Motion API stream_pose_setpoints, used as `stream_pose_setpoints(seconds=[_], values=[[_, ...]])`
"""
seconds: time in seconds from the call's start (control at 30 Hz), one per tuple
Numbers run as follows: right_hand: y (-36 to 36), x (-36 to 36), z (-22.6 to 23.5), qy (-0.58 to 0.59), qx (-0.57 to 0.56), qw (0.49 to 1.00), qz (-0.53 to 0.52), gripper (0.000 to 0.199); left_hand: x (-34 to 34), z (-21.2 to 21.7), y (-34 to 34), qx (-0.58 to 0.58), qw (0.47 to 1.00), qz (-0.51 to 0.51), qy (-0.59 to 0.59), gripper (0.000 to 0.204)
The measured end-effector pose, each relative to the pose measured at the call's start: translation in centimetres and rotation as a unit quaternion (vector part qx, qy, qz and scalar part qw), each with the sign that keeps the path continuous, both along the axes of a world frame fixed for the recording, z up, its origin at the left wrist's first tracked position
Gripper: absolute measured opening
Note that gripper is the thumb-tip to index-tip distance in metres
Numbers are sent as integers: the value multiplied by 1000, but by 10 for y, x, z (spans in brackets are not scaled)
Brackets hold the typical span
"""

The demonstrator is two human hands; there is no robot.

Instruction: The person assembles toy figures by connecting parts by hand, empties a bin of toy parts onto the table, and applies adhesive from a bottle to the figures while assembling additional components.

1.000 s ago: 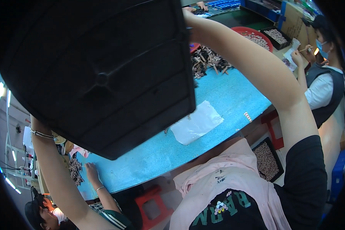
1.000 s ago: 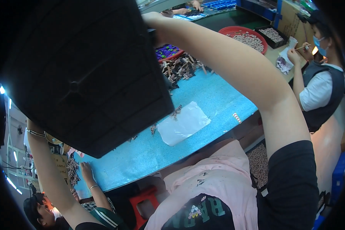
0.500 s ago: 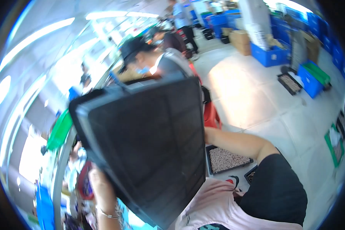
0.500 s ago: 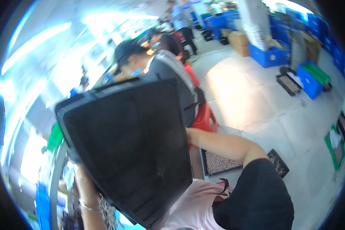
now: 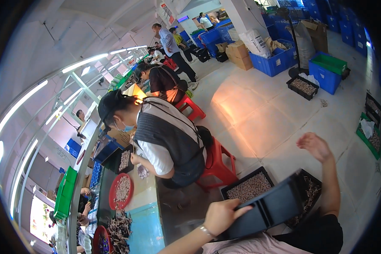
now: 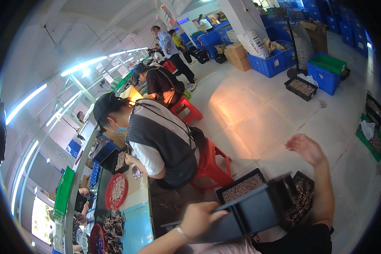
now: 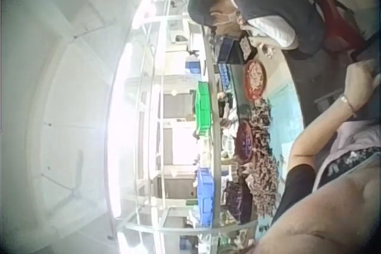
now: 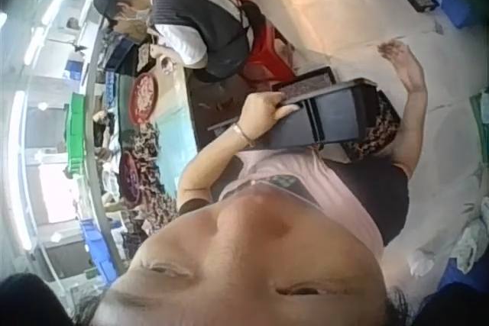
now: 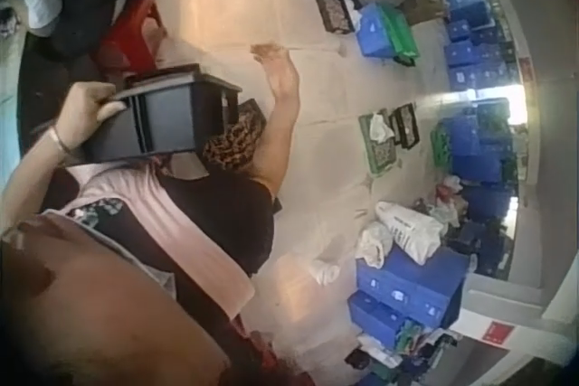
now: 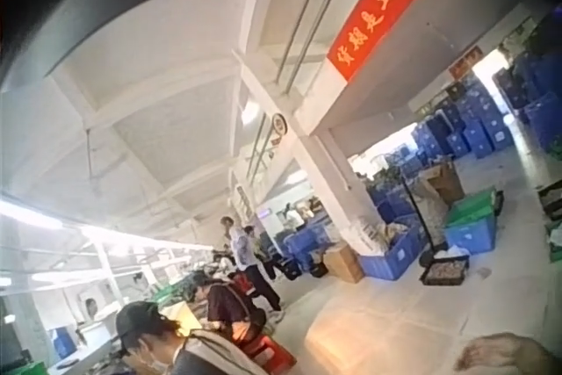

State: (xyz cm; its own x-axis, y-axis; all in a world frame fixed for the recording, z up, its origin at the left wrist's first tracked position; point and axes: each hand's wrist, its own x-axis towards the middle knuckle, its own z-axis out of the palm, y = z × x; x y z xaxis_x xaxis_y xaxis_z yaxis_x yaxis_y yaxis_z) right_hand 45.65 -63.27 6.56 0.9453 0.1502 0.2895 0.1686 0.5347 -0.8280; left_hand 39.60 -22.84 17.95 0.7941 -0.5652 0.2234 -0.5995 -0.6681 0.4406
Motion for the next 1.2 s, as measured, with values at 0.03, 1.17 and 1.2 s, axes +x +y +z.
stream_pose_setpoints(seconds=[0.03,1.17,1.2], values=[[-1,-7,23,-53,-84,995,2,50,10,-13,-6,15,999,-29,-6,43],[219,-270,-149,631,-473,559,-256,29,53,-259,-11,26,909,-257,328,20],[215,-283,-172,641,-477,519,-305,29,50,-265,-4,61,903,-287,313,13]])
